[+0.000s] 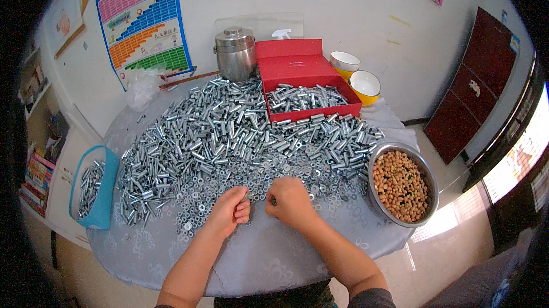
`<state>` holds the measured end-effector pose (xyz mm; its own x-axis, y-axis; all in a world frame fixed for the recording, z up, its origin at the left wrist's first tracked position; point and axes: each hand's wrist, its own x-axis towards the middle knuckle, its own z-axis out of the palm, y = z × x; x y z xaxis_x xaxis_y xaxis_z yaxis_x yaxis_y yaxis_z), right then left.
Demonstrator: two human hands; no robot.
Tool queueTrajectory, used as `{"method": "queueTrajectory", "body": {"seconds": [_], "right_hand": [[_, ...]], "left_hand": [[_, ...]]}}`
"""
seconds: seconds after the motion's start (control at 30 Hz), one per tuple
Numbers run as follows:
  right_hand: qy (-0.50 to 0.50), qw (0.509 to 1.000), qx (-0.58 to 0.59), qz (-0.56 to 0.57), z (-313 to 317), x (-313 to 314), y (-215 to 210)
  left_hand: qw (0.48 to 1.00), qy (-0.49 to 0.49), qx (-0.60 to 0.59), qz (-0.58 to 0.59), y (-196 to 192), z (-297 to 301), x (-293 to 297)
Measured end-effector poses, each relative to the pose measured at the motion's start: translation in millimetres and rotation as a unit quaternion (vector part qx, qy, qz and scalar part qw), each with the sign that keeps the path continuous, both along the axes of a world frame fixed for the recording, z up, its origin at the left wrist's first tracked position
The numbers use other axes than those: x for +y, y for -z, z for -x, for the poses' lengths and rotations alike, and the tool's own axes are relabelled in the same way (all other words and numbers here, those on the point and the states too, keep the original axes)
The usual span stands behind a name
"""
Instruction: The person repeatedly picks up metal bolts and washers from a large pile on a table. They thread the washers onto the bolts by hand and place the assembled units into a red box. The process is continuous and repetitive throughout the clip.
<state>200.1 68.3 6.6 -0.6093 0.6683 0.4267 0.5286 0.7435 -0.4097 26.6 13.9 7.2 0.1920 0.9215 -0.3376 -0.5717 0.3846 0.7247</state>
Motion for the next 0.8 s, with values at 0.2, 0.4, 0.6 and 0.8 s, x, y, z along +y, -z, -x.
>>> {"method": "queueTrajectory", "body": {"seconds": [0.2, 0.4, 0.6, 0.8], "right_hand": [[-0.022, 0.955, 0.238, 0.177, 0.4, -0.6, -0.4], [0.040, 0.970, 0.146, 0.189, -3.1, -3.4, -4.7], [-0.063, 0.995, 0.006, 0.074, -9.6, 0.4, -2.5], [-0.055, 0.998, -0.037, 0.022, -7.7, -3.7, -6.4]], "left_hand": [[1.000, 0.010, 0.001, 0.007, 0.0, -0.9, 0.0], [1.000, -0.004, 0.002, 0.020, 1.1, 2.0, 0.8], [1.000, -0.011, 0.004, 0.008, -1.9, 3.6, 1.0], [1.000, -0.002, 0.009, 0.007, -0.7, 2.8, 1.2]]}}
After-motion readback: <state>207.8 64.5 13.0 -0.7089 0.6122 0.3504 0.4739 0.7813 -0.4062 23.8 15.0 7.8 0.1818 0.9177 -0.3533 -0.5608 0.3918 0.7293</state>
